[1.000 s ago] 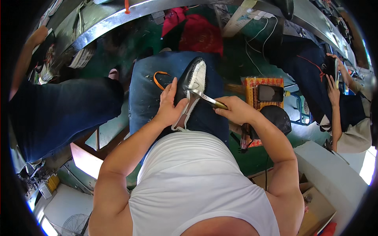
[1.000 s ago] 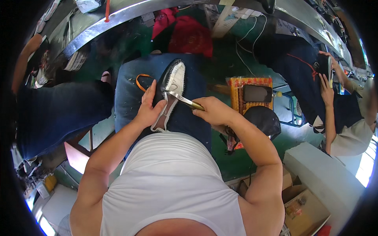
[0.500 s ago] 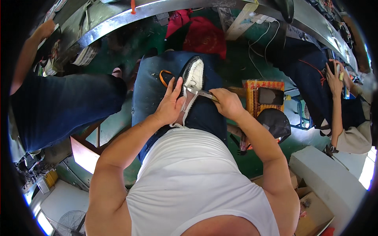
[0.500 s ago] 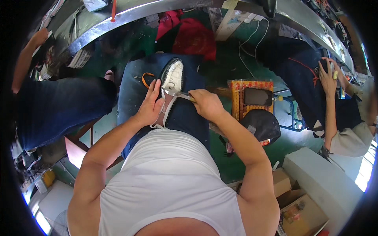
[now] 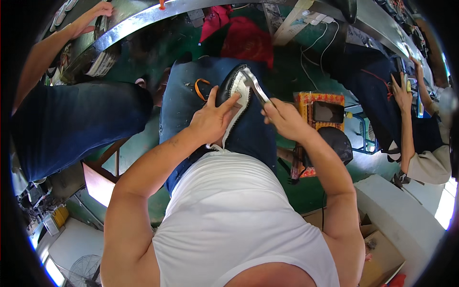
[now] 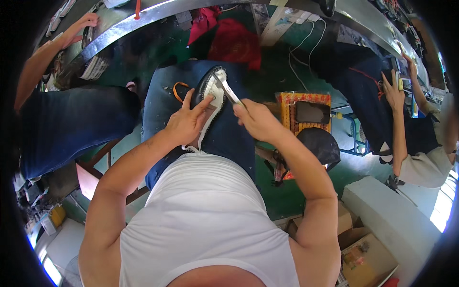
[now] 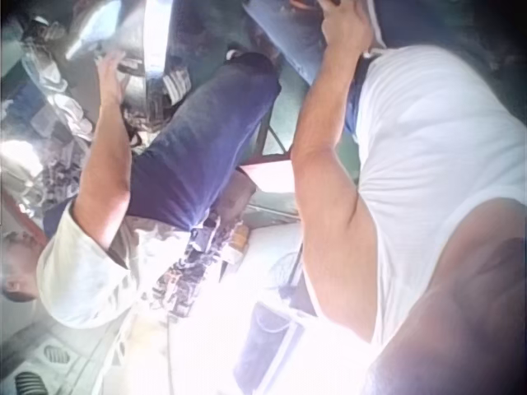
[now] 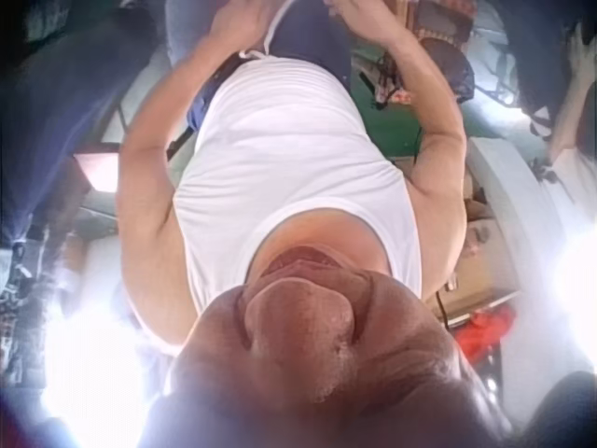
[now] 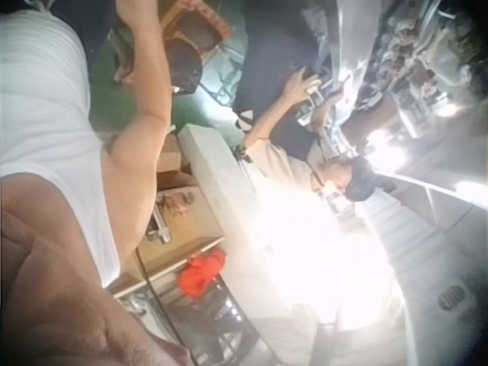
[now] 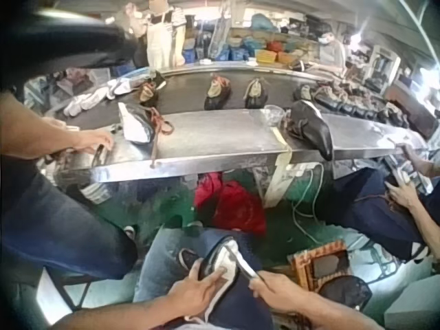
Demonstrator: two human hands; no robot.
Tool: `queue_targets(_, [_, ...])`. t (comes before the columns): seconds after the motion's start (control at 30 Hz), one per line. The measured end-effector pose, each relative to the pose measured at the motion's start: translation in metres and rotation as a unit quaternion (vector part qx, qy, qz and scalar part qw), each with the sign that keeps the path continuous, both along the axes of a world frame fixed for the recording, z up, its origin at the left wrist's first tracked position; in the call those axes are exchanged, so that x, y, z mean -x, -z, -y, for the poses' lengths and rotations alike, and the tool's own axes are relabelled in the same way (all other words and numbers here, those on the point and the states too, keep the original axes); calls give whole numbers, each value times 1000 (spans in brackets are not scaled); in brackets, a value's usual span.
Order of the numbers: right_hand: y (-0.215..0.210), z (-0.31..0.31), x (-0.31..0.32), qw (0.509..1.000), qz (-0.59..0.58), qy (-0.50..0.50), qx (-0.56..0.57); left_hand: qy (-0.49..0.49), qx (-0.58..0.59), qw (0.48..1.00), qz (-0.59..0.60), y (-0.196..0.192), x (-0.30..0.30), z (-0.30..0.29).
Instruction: The person is finishing shoes at a factory workbench, using pliers and tying laces.
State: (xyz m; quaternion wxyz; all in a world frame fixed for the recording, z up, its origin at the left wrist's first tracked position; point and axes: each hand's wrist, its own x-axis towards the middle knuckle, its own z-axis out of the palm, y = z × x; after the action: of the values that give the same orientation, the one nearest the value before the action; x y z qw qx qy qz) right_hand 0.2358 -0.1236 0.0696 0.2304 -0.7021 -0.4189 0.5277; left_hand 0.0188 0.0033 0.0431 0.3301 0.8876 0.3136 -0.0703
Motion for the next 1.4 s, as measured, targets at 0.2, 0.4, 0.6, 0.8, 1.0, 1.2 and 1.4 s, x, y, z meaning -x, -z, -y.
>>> queue_targets(0.2, [-2,-39,10,992,99,-50,-66,-72,2,997,27,16,5,13])
queue_targets(0.4, [1,-27,24,962,200,-140,-124,-152,34,984,85,51,16,20])
queue_targets(0.6, [1,-10,33,951,249,-162,-90,-122,133,979,94,44,33,5])
queue_targets(0.8, [-2,3,47,957,219,-147,-124,-75,278,944,162,38,50,5])
queue_targets(1.0, [21,26,36,997,54,8,-48,-117,96,988,14,23,26,24])
queue_targets(1.2, [42,48,41,969,-118,218,5,-77,109,983,-129,-11,8,-5])
queue_targets(1.4, [-5,50,38,964,248,-81,52,-151,595,715,335,-31,51,-28])
